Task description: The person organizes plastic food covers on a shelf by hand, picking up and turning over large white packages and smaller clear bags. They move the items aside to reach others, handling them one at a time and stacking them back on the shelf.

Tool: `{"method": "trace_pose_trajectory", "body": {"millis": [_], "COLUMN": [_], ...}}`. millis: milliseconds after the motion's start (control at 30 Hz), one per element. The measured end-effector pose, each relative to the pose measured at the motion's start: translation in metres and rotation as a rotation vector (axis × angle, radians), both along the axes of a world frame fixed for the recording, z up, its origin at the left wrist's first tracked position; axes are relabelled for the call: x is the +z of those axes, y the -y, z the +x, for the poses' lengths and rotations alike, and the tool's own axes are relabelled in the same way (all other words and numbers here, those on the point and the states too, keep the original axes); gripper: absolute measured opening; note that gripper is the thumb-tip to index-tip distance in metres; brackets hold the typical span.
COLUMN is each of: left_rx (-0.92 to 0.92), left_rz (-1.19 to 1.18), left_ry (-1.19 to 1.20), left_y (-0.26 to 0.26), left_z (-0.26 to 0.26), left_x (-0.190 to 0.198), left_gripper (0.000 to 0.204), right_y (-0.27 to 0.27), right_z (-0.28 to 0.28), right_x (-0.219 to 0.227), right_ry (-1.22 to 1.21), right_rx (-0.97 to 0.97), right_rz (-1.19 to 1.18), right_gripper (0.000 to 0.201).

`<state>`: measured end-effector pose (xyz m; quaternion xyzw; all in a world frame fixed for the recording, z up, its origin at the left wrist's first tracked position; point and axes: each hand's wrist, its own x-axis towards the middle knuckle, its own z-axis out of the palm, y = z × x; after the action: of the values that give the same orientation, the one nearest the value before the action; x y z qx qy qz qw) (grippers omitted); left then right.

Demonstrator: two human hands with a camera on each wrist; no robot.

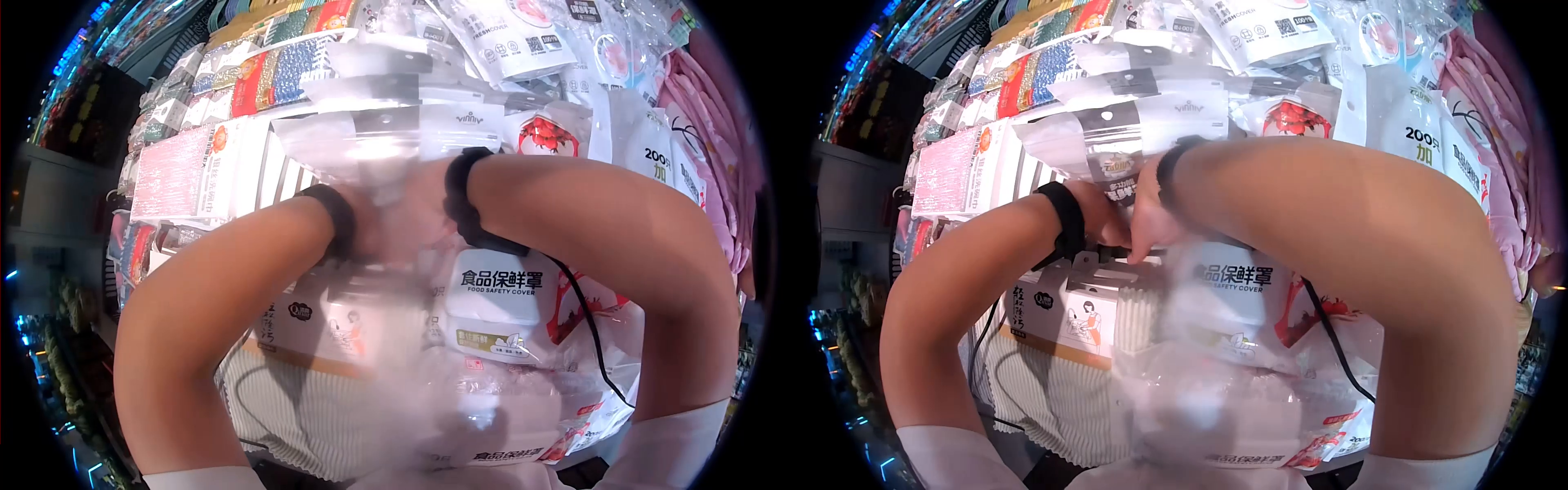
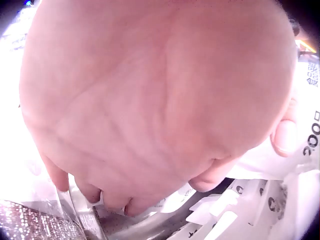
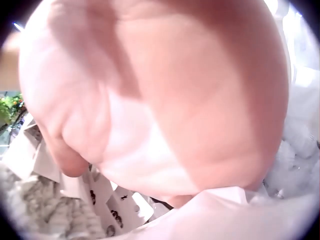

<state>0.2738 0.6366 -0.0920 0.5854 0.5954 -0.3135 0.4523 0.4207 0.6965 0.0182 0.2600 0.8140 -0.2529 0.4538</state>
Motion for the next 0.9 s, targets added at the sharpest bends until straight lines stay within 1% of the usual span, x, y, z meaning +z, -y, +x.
{"method": "trace_pose_trajectory", "body": {"millis": [67, 100, 133, 167, 200, 233, 267, 300, 333, 367, 400, 433, 467, 500, 533, 600, 667, 700, 767, 800, 833, 900], "left_rx": [0.017, -0.015, -0.112, -0.106, -0.213, -0.42, -0.365, -0.037, 0.118, -0.032, -0.048, -0.064, 0.058, 0.004, -0.05, -0.071, -0.189, -0.19, -0.135, -0.104, -0.074, -0.036], "left_rz": [0.021, 0.035, 0.01, -0.071, 0.186, 0.451, 0.426, 0.775, 1.02, 1.348, 1.385, 1.422, 1.167, 0.964, 0.76, 0.736, 0.85, 0.766, 0.822, 0.854, 0.829, 0.709], "left_ry": [0.043, 0.03, 0.222, 0.039, 0.255, 0.348, 0.093, 0.13, 0.222, 0.227, 0.227, 0.227, 0.228, 0.12, 0.013, 0.097, 0.16, 0.133, 0.28, 0.346, 0.377, 0.353], "left_y": [0.01, 0.016, 0.02, 0.023, 0.034, 0.042, 0.038, 0.046, 0.046, 0.039, 0.036, 0.033, 0.034, 0.026, 0.018, 0.026, 0.032, 0.031, 0.039, 0.042, 0.042, 0.038], "left_z": [0.007, 0.017, 0.0, 0.006, -0.01, -0.019, -0.003, -0.005, -0.003, -0.008, -0.014, -0.021, -0.027, -0.028, -0.028, -0.007, 0.005, 0.013, 0.017, 0.017, 0.019, 0.021], "left_x": [0.032, 0.076, 0.059, 0.088, 0.107, 0.128, 0.172, 0.177, 0.183, 0.17, 0.158, 0.145, 0.139, 0.128, 0.118, 0.106, 0.085, 0.081, 0.056, 0.051, 0.058, 0.064], "left_gripper": [0.062, 0.062, 0.054, 0.042, 0.037, 0.034, 0.026, 0.023, 0.032, 0.029, 0.031, 0.034, 0.042, 0.048, 0.055, 0.052, 0.049, 0.049, 0.047, 0.047, 0.045, 0.044], "right_y": [0.014, 0.016, 0.018, 0.009, 0.0, -0.011, -0.02, -0.026, -0.027, -0.019, -0.01, -0.032, -0.048, -0.048, -0.064, -0.073, -0.039, -0.025, -0.025, -0.027, -0.025, -0.028], "right_z": [-0.005, 0.002, 0.009, 0.011, 0.013, 0.014, 0.015, 0.016, 0.016, 0.013, 0.009, 0.014, 0.015, 0.012, 0.01, 0.02, 0.037, 0.043, 0.049, 0.045, 0.041, 0.035], "right_x": [0.024, 0.052, 0.08, 0.08, 0.079, 0.077, 0.075, 0.074, 0.075, 0.089, 0.104, 0.065, 0.046, 0.035, 0.031, -0.022, -0.068, -0.071, -0.084, -0.072, -0.05, -0.025], "right_ry": [0.195, 0.149, 0.103, -0.032, -0.167, -0.298, -0.428, -0.557, -0.684, -0.746, -0.8, -1.147, -1.055, -0.821, -0.655, -0.54, -0.555, -0.51, -0.565, -0.493, -0.423, -0.307], "right_rx": [0.056, 0.01, -0.034, 0.0, 0.033, 0.062, 0.091, 0.118, 0.146, 0.026, -0.09, 0.124, 0.294, 0.18, 0.228, 0.292, 0.298, 0.287, 0.296, 0.33, 0.359, 0.398], "right_rz": [0.05, 0.045, 0.038, -0.048, -0.138, -0.23, -0.321, -0.412, -0.499, -0.202, 0.101, 0.32, 0.412, 0.345, -0.013, -0.151, 0.091, 0.123, 0.141, 0.136, 0.13, 0.078], "right_gripper": [0.068, 0.065, 0.063, 0.058, 0.053, 0.047, 0.042, 0.037, 0.033, 0.032, 0.033, 0.034, 0.039, 0.043, 0.043, 0.043, 0.046, 0.048, 0.046, 0.044, 0.042, 0.039]}}
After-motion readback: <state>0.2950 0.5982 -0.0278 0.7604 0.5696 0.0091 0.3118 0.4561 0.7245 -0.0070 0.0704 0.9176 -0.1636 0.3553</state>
